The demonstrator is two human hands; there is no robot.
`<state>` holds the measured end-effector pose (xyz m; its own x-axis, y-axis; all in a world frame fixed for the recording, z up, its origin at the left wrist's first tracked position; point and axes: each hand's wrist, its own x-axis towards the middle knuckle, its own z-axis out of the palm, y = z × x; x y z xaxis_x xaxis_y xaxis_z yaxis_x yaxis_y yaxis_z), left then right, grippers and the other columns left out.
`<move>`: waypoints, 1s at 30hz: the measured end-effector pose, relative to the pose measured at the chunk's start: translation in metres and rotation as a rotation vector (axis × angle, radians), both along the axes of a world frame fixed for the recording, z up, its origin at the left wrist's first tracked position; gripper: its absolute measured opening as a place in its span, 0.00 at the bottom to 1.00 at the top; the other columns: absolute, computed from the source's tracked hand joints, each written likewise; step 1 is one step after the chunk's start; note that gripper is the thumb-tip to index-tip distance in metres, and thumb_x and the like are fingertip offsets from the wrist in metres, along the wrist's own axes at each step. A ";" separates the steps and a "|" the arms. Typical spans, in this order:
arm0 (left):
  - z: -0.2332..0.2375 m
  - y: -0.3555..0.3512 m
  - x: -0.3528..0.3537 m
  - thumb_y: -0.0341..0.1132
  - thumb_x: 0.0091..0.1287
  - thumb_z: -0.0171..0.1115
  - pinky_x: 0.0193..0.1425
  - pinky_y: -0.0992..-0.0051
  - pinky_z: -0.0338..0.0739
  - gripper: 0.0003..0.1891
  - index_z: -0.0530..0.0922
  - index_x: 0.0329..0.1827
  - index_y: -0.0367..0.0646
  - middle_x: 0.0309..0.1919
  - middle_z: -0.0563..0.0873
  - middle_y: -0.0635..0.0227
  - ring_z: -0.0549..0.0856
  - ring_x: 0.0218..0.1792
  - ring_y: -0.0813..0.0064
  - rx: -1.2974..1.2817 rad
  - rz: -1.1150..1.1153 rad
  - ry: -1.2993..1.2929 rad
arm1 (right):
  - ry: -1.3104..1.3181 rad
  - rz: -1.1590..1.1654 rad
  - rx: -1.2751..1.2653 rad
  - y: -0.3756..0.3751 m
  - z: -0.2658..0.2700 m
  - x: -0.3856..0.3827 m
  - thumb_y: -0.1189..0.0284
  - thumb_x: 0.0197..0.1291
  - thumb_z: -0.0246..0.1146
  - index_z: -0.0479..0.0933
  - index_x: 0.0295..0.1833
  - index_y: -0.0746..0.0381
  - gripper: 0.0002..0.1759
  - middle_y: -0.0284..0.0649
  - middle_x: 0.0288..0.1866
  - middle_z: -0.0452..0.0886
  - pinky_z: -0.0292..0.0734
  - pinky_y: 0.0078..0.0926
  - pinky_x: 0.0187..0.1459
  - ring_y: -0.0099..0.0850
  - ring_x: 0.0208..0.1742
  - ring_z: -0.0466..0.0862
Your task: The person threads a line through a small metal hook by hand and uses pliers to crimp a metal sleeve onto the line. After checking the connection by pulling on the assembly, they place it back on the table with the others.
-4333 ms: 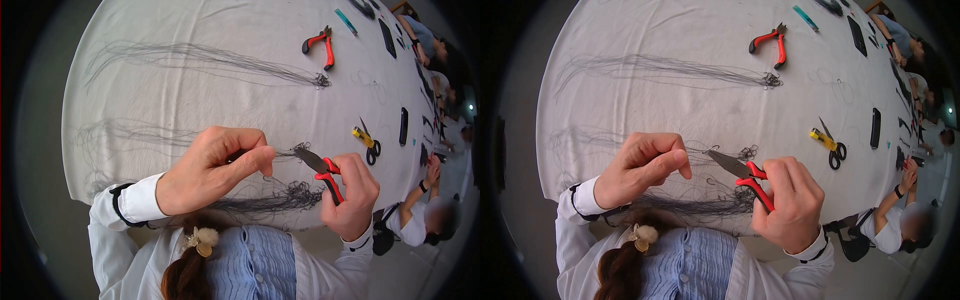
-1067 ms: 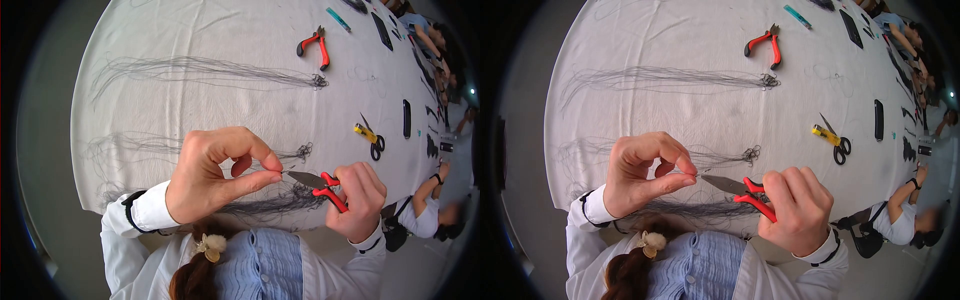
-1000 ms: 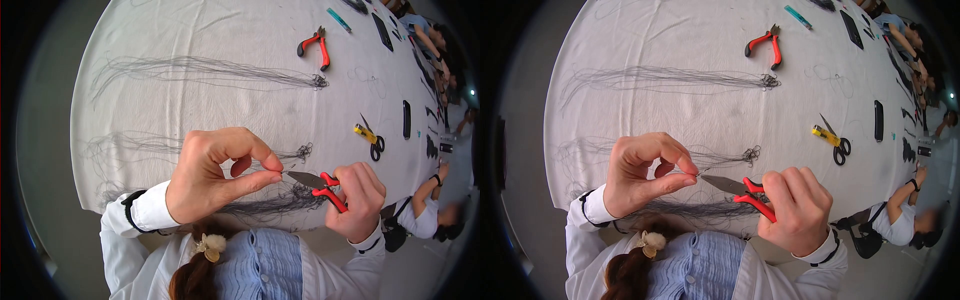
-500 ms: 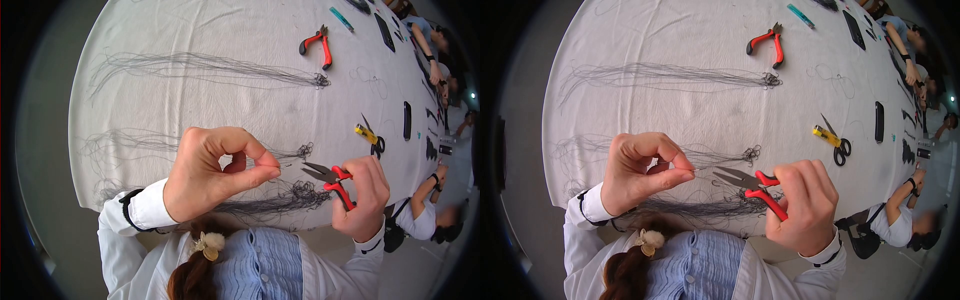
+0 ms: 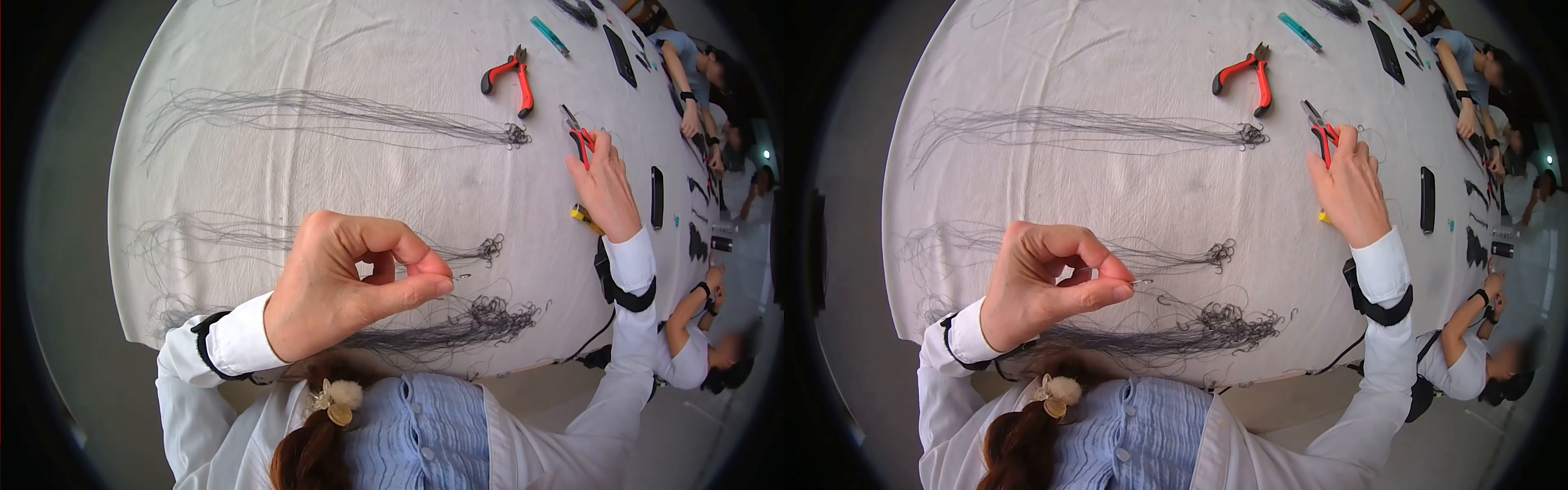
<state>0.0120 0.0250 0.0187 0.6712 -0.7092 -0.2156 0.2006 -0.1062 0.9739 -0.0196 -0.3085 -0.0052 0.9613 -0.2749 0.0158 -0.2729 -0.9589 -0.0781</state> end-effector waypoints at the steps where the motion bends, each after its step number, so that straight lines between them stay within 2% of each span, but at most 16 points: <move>1: 0.000 0.000 0.000 0.31 0.57 0.70 0.21 0.86 0.64 0.06 0.84 0.28 0.37 0.24 0.86 0.73 0.69 0.18 0.92 0.002 -0.006 -0.006 | 0.008 -0.043 -0.075 -0.001 -0.005 0.006 0.62 0.61 0.56 0.61 0.58 0.71 0.28 0.65 0.48 0.73 0.68 0.47 0.55 0.58 0.47 0.74; 8: 0.000 0.000 -0.002 0.30 0.57 0.69 0.21 0.86 0.64 0.05 0.84 0.28 0.37 0.25 0.86 0.74 0.68 0.18 0.92 0.000 -0.009 0.048 | 0.053 -0.077 -0.046 -0.013 -0.034 0.017 0.57 0.63 0.56 0.61 0.59 0.71 0.30 0.67 0.51 0.68 0.64 0.49 0.57 0.59 0.51 0.70; 11: 0.001 -0.001 -0.002 0.29 0.57 0.69 0.22 0.87 0.63 0.05 0.83 0.28 0.37 0.25 0.86 0.74 0.68 0.18 0.92 -0.011 -0.015 0.044 | 0.026 -0.029 -0.124 -0.013 -0.033 0.011 0.57 0.62 0.58 0.62 0.60 0.70 0.31 0.64 0.51 0.68 0.66 0.46 0.55 0.56 0.51 0.69; 13: 0.008 0.000 -0.001 0.26 0.57 0.69 0.31 0.86 0.72 0.04 0.82 0.29 0.35 0.27 0.85 0.67 0.79 0.26 0.87 0.057 -0.037 0.110 | -0.105 0.054 -0.181 0.004 -0.015 0.009 0.63 0.59 0.62 0.65 0.60 0.66 0.27 0.55 0.53 0.70 0.68 0.39 0.53 0.49 0.52 0.70; 14: 0.006 0.000 -0.001 0.26 0.57 0.69 0.31 0.86 0.72 0.04 0.82 0.29 0.35 0.27 0.85 0.67 0.79 0.26 0.87 0.057 -0.034 0.109 | -0.174 0.144 -0.066 0.017 0.001 0.005 0.67 0.57 0.64 0.69 0.57 0.65 0.24 0.50 0.50 0.73 0.69 0.36 0.51 0.44 0.50 0.73; 15: 0.003 0.000 -0.001 0.27 0.57 0.69 0.27 0.86 0.68 0.04 0.83 0.29 0.36 0.26 0.85 0.71 0.74 0.22 0.89 0.032 -0.024 0.078 | -0.241 0.235 0.051 0.037 0.021 -0.001 0.70 0.55 0.66 0.72 0.53 0.63 0.21 0.44 0.48 0.76 0.71 0.33 0.49 0.38 0.49 0.75; 16: 0.001 0.000 -0.002 0.29 0.57 0.69 0.22 0.86 0.63 0.04 0.83 0.29 0.37 0.25 0.85 0.75 0.68 0.18 0.92 0.006 -0.017 0.048 | -0.153 0.252 0.299 0.058 0.043 -0.008 0.73 0.53 0.66 0.75 0.48 0.63 0.17 0.41 0.43 0.78 0.72 0.32 0.46 0.34 0.44 0.78; 17: 0.001 -0.001 -0.003 0.29 0.57 0.69 0.22 0.86 0.63 0.04 0.83 0.29 0.37 0.25 0.85 0.75 0.68 0.18 0.92 0.006 -0.019 0.053 | -0.062 0.261 0.546 0.077 0.060 -0.015 0.75 0.51 0.67 0.78 0.44 0.63 0.13 0.38 0.39 0.80 0.74 0.31 0.44 0.30 0.40 0.80; 19: 0.002 -0.001 -0.003 0.29 0.57 0.69 0.22 0.86 0.63 0.04 0.83 0.29 0.37 0.25 0.85 0.75 0.68 0.18 0.92 0.023 -0.019 0.070 | -0.008 0.382 0.742 0.101 0.071 -0.028 0.76 0.48 0.69 0.79 0.38 0.64 0.10 0.37 0.32 0.82 0.76 0.28 0.37 0.28 0.34 0.83; 23: 0.006 0.000 -0.003 0.29 0.57 0.69 0.22 0.86 0.64 0.05 0.83 0.29 0.37 0.24 0.85 0.75 0.68 0.18 0.92 0.011 -0.012 0.069 | 0.015 0.416 0.836 0.126 0.071 -0.042 0.81 0.44 0.69 0.81 0.38 0.65 0.12 0.39 0.34 0.82 0.73 0.21 0.38 0.27 0.36 0.82; 25: 0.011 0.001 -0.002 0.25 0.57 0.69 0.31 0.85 0.71 0.04 0.82 0.29 0.35 0.26 0.85 0.69 0.78 0.27 0.88 0.080 -0.053 0.098 | -0.026 0.412 0.875 0.132 0.069 -0.044 0.82 0.43 0.70 0.81 0.38 0.65 0.12 0.39 0.34 0.83 0.74 0.21 0.36 0.27 0.34 0.83; 26: 0.010 0.001 -0.002 0.25 0.57 0.69 0.31 0.85 0.71 0.04 0.82 0.29 0.35 0.26 0.85 0.69 0.78 0.27 0.88 0.079 -0.052 0.099 | -0.024 0.413 0.874 0.134 0.069 -0.044 0.82 0.43 0.70 0.81 0.38 0.65 0.12 0.39 0.34 0.83 0.74 0.21 0.36 0.27 0.34 0.83; 28: 0.004 0.000 -0.005 0.29 0.57 0.68 0.22 0.86 0.64 0.04 0.83 0.29 0.37 0.24 0.85 0.75 0.68 0.19 0.92 0.014 -0.029 0.049 | -0.041 0.429 0.853 0.136 0.070 -0.044 0.83 0.43 0.70 0.81 0.37 0.65 0.12 0.39 0.32 0.83 0.75 0.21 0.36 0.28 0.34 0.83; 30: 0.000 0.000 -0.007 0.29 0.57 0.69 0.22 0.86 0.63 0.04 0.83 0.30 0.38 0.24 0.85 0.75 0.68 0.18 0.92 -0.004 -0.028 0.027 | -0.042 0.450 0.811 0.136 0.069 -0.044 0.83 0.43 0.70 0.81 0.35 0.65 0.11 0.39 0.31 0.83 0.75 0.21 0.35 0.27 0.34 0.83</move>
<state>0.0054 0.0251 0.0191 0.6448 -0.7288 -0.2303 0.2236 -0.1083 0.9687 -0.0636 -0.1726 0.0642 0.9832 0.1817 0.0194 0.1302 -0.6216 -0.7724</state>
